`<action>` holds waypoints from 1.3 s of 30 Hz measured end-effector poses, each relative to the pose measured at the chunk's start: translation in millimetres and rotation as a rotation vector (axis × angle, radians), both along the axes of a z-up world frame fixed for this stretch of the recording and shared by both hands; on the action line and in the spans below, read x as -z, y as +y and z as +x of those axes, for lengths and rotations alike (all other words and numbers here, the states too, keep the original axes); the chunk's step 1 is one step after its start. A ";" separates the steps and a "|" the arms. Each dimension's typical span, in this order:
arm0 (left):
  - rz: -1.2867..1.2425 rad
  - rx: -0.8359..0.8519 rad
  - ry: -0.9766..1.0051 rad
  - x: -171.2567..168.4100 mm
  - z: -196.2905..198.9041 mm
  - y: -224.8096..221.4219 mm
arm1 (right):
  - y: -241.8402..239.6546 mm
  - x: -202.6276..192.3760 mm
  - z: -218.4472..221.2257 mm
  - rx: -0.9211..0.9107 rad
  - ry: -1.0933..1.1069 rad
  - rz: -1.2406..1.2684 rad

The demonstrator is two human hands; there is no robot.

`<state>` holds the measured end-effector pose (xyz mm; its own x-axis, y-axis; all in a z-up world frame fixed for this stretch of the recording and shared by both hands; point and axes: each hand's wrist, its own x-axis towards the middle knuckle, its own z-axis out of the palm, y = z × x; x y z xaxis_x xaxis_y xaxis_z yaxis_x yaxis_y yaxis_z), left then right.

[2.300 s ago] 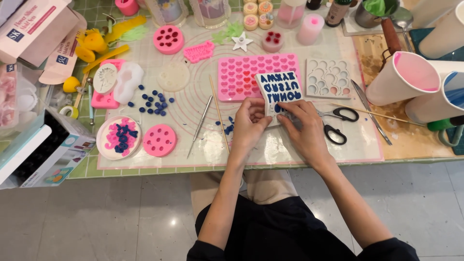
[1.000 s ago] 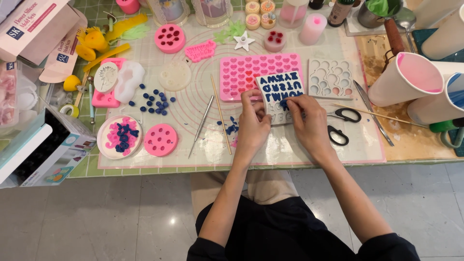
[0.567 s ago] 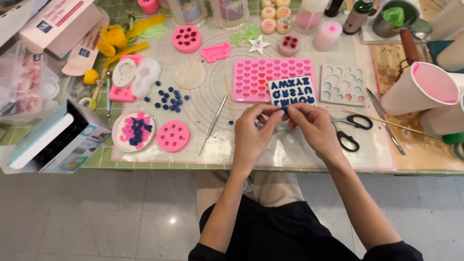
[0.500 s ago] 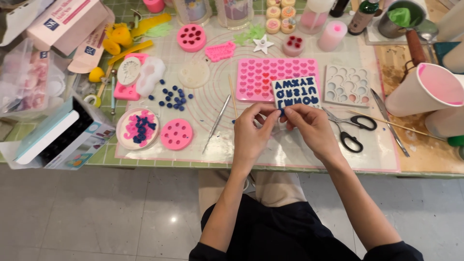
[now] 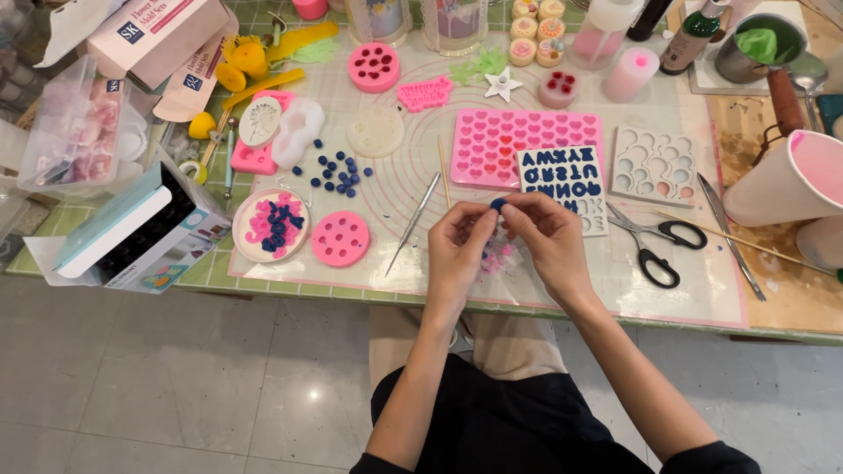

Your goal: Trim excess material from molded wax letters using a hobby knife and scissors.

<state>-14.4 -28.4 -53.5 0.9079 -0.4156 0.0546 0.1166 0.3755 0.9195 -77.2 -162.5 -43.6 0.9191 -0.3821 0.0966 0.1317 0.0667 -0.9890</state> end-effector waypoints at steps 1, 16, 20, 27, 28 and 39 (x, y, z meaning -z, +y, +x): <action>0.035 -0.007 -0.010 2.2 -1.3 -0.5 | 0.5 3.3 0.6 0.002 -0.020 0.009; 1.325 -0.337 -0.645 -27.4 28.7 64.4 | -6.3 -0.8 -0.2 -0.070 0.046 0.042; 1.336 -0.387 -0.755 -21.3 31.7 68.4 | -6.8 5.2 -2.2 -0.040 0.080 0.016; 0.320 -0.178 -0.182 -31.7 43.5 69.6 | -7.6 7.6 -2.9 -0.081 0.131 0.011; 0.002 -0.092 -0.077 -32.5 42.8 66.3 | -7.1 8.2 -3.5 -0.091 0.141 0.016; 0.142 0.176 -0.129 -15.4 36.1 31.9 | -15.9 0.2 -8.6 -0.206 0.063 0.164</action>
<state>21.7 3.4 -38.1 0.8103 -0.5783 0.0946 0.0473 0.2255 0.9731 -85.7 -178.4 -43.8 0.9813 -0.1924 -0.0108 0.0376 0.2460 -0.9685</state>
